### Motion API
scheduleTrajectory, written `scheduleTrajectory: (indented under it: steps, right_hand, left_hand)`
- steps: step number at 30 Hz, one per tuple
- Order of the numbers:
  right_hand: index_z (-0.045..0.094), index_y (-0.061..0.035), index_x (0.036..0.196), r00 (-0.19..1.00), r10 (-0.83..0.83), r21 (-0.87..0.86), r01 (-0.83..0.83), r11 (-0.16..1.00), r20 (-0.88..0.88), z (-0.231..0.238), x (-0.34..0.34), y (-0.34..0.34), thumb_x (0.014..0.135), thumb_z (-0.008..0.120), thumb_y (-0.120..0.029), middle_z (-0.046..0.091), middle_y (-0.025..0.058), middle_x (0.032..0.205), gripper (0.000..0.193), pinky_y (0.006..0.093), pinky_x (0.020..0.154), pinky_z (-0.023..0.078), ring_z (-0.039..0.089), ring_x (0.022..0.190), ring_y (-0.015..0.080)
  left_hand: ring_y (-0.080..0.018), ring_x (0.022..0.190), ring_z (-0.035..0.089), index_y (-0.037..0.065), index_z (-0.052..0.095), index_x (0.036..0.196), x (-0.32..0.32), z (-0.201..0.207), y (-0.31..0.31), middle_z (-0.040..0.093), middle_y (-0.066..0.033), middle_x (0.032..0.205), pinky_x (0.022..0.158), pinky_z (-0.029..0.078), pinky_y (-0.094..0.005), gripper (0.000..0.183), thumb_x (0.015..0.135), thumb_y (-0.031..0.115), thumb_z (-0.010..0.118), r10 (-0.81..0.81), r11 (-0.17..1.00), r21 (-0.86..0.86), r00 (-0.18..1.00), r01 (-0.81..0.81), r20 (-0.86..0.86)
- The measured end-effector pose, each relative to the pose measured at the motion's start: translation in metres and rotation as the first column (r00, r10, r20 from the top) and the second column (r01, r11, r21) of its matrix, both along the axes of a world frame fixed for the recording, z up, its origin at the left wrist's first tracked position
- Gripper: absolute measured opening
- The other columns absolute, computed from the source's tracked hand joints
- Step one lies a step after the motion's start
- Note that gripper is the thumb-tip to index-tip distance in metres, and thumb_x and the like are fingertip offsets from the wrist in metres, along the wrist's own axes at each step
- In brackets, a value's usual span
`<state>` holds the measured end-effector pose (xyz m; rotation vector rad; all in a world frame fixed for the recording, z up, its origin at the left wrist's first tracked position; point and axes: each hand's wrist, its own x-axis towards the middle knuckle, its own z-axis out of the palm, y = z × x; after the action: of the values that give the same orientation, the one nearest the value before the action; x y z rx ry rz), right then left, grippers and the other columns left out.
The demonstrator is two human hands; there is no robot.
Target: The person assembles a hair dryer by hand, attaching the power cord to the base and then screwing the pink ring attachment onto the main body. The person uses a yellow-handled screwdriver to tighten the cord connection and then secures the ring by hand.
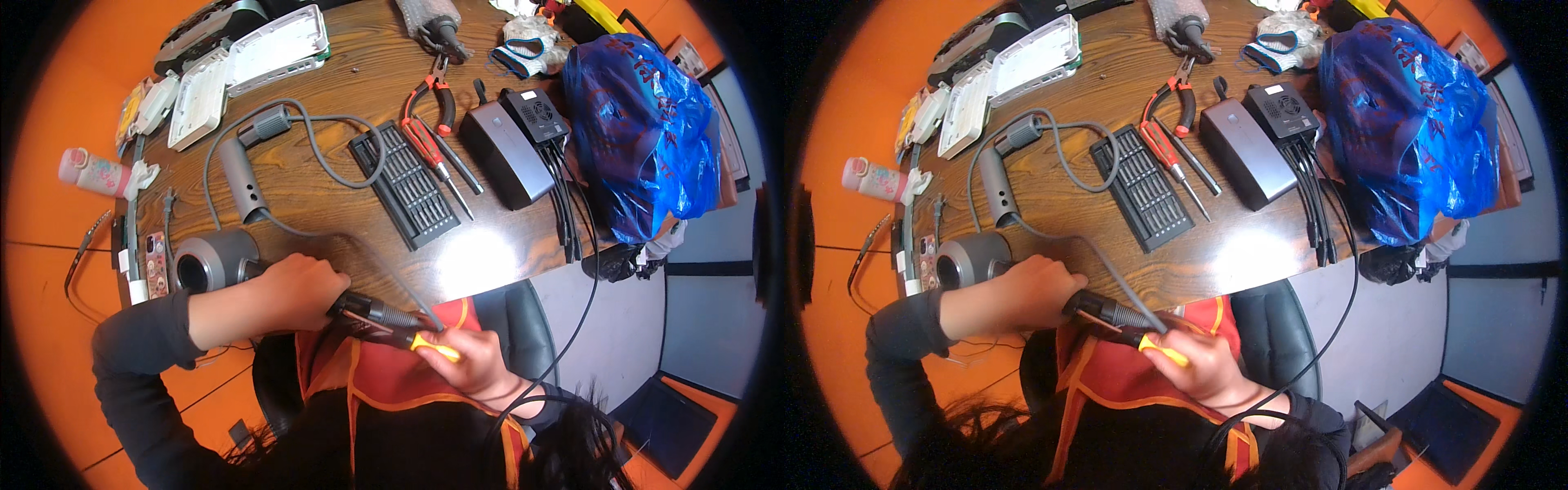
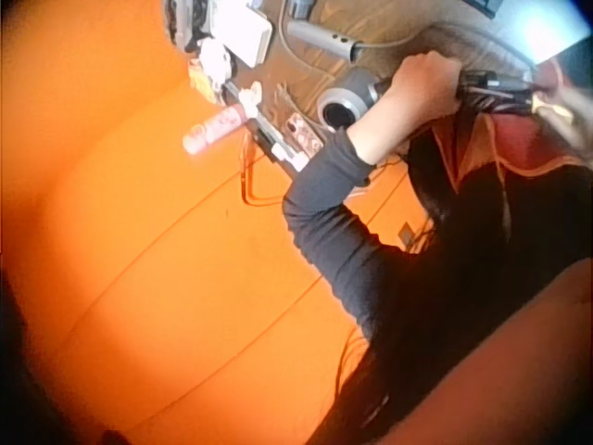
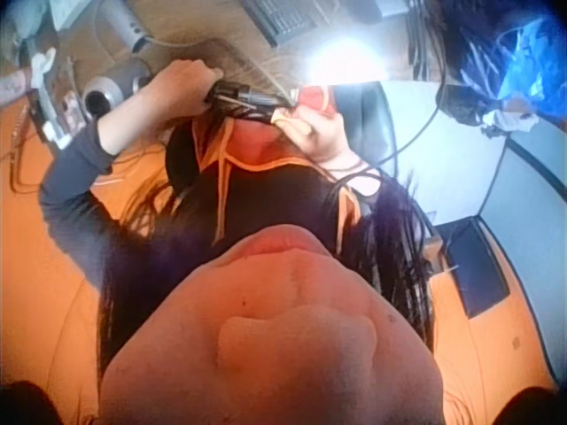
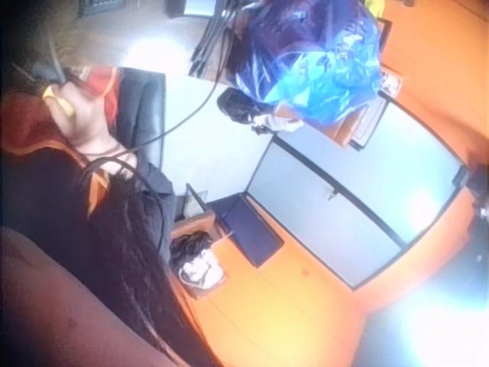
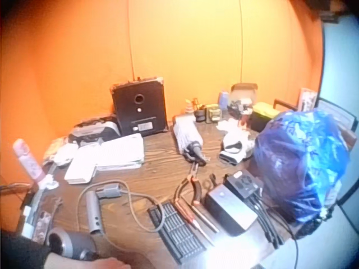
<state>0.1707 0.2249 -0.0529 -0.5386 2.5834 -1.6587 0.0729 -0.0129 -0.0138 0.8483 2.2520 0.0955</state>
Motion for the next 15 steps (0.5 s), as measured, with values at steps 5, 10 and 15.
scheduleTrajectory:
  steps: [5, 10, 15]
  right_hand:
    - [0.066, 0.0009, 0.087, 0.952, 0.220, -0.087, -0.206, 0.975, 0.212, 0.016, -0.006, 0.028, 0.074, 0.071, -0.009, 0.068, 0.0108, 0.078, 0.017, 0.0249, 0.061, 0.051, 0.067, 0.068, 0.0186]
    - [0.060, 0.0020, 0.086, 0.972, 0.209, -0.652, -0.089, 0.753, 0.108, 0.000, -0.007, 0.048, 0.076, 0.066, -0.003, 0.066, 0.0147, 0.079, 0.012, 0.0211, 0.046, 0.046, 0.061, 0.056, 0.0131]
    - [0.043, -0.0034, 0.118, 0.983, -0.089, -0.629, 0.170, 0.759, 0.159, -0.001, -0.042, 0.016, 0.090, 0.047, -0.016, 0.055, 0.0084, 0.080, 0.031, 0.0200, 0.049, 0.039, 0.048, 0.056, 0.0099]
  left_hand:
    - [-0.0343, 0.069, 0.062, 0.005, 0.058, 0.076, 0.011, 0.010, -0.006, 0.061, -0.0160, 0.069, 0.062, 0.049, -0.0421, 0.019, 0.067, 0.020, 0.065, 0.019, 0.998, 0.066, 0.992, -0.011, -0.122]
    - [-0.0349, 0.068, 0.061, 0.003, 0.057, 0.076, 0.014, 0.047, -0.026, 0.061, -0.0166, 0.068, 0.062, 0.050, -0.0405, 0.018, 0.066, 0.016, 0.064, 0.168, 0.976, 0.176, 0.954, -0.127, -0.249]
    - [-0.0301, 0.064, 0.063, -0.004, 0.058, 0.078, 0.013, 0.084, -0.045, 0.060, -0.0188, 0.065, 0.060, 0.049, -0.0351, 0.020, 0.067, 0.012, 0.063, 0.481, 0.756, 0.597, 0.846, -0.268, -0.229]
